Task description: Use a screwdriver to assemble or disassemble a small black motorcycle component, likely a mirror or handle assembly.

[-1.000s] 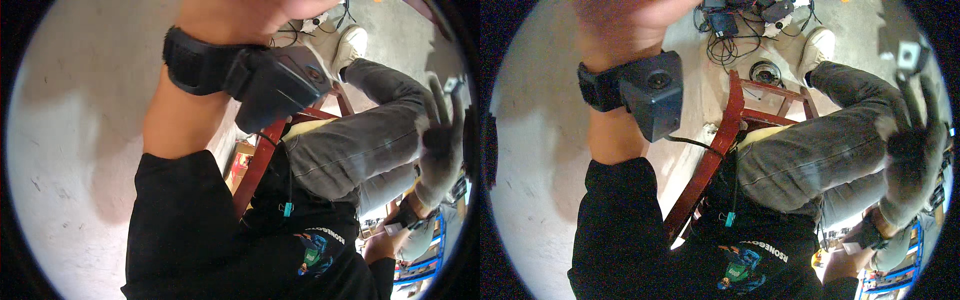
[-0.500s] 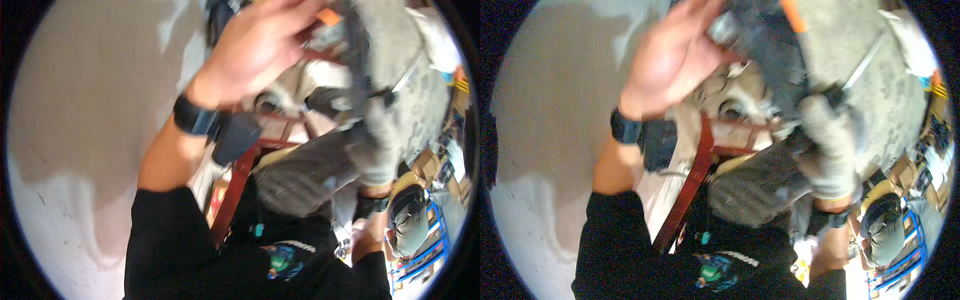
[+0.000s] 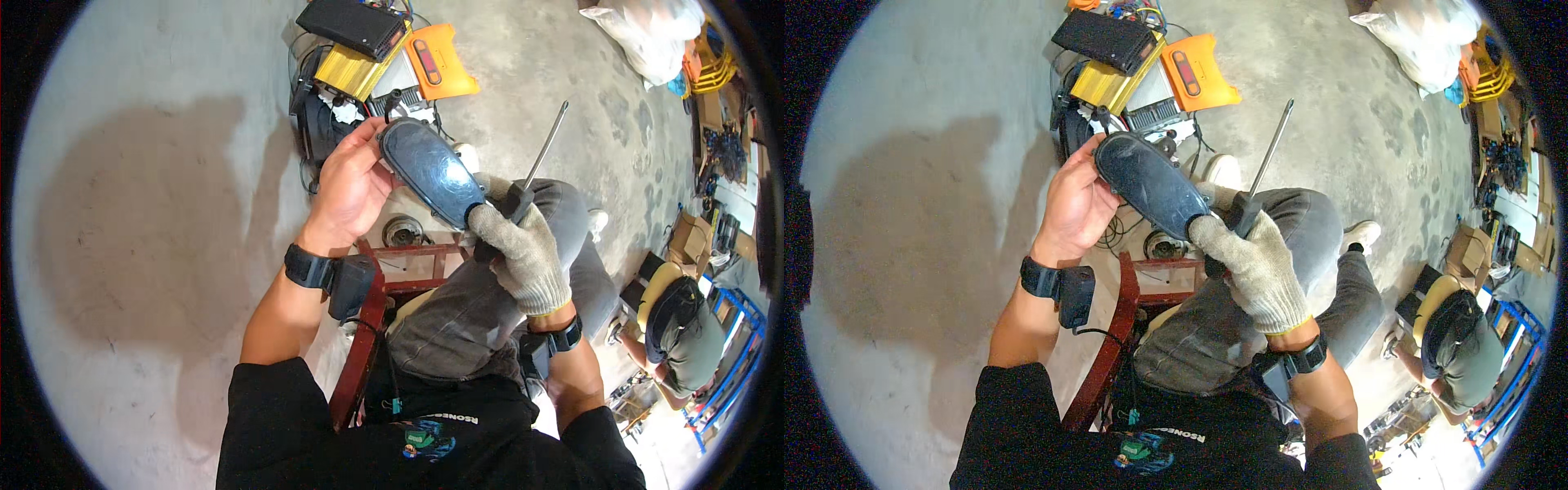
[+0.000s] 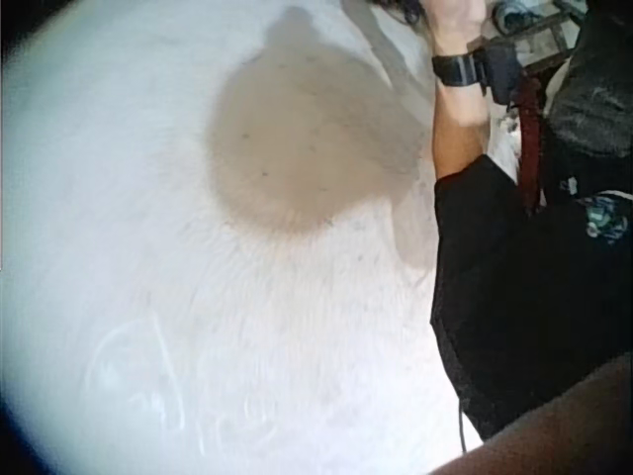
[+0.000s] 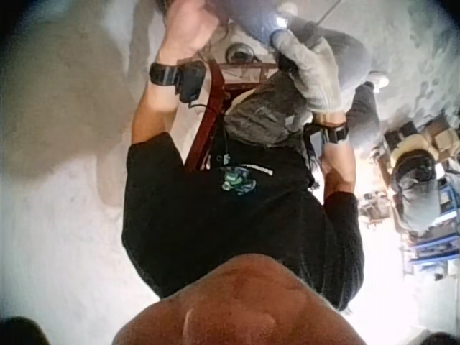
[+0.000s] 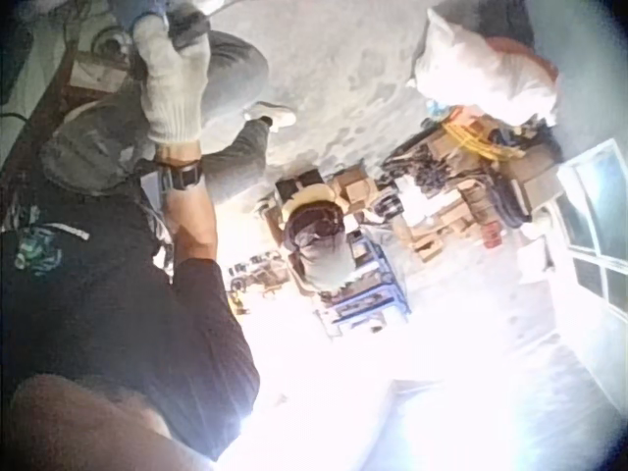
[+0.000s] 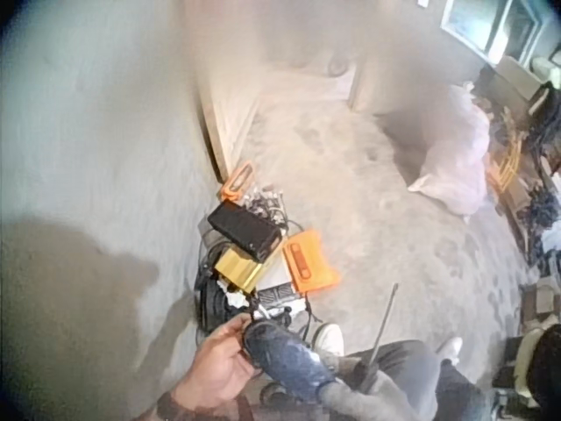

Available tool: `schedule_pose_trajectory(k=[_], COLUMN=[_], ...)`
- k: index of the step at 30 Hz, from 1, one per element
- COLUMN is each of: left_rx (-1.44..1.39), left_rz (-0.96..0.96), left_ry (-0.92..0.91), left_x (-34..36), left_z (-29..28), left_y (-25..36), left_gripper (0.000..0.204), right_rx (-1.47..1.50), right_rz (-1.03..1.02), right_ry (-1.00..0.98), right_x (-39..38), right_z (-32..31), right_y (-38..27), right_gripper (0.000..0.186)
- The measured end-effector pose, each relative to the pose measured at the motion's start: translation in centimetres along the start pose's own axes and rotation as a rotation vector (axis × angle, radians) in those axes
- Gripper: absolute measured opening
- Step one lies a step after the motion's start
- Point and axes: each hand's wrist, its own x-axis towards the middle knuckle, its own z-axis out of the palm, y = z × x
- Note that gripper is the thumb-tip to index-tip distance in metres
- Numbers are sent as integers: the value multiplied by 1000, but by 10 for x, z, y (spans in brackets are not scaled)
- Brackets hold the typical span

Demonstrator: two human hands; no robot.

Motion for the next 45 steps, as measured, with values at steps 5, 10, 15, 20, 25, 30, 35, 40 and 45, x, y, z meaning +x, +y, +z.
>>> schedule_pose_trajectory(k=[5,10,15,20,25,30,35,40,45], left_rx=[22,-20,13,16,110,184,435,372,602], left_rz=[-20,9,-15,2,-21,-185,-293,-245,21], left_ry=[-4,-135,-131,-125,-33,-108,85,418,751], left_x=[-3,-3,0,-6,-4,-5,19,42,80], left_z=[3,5,1,0,26,15,-59,-167,-211], left_y=[-2,-5,-4,-3,-28,-36,-43,-28,6], left_gripper=[18,28,29,30,22,30,30,29,12], right_rx=[-44,-15,-6,91,150,139,254,160,213], right_rz=[-25,-24,0,-70,-104,-196,-370,-385,-241], right_ry=[-33,-26,-45,-76,-26,-35,147,355,521], right_x=[-6,-13,-18,-19,-17,-26,-47,-65,-83], right_z=[-6,-8,-10,-4,-17,-47,-96,-186,-223], right_y=[-1,-3,-10,-6,4,-6,-23,-5,14], right_gripper=[43,43,44,41,41,51,41,29,29])
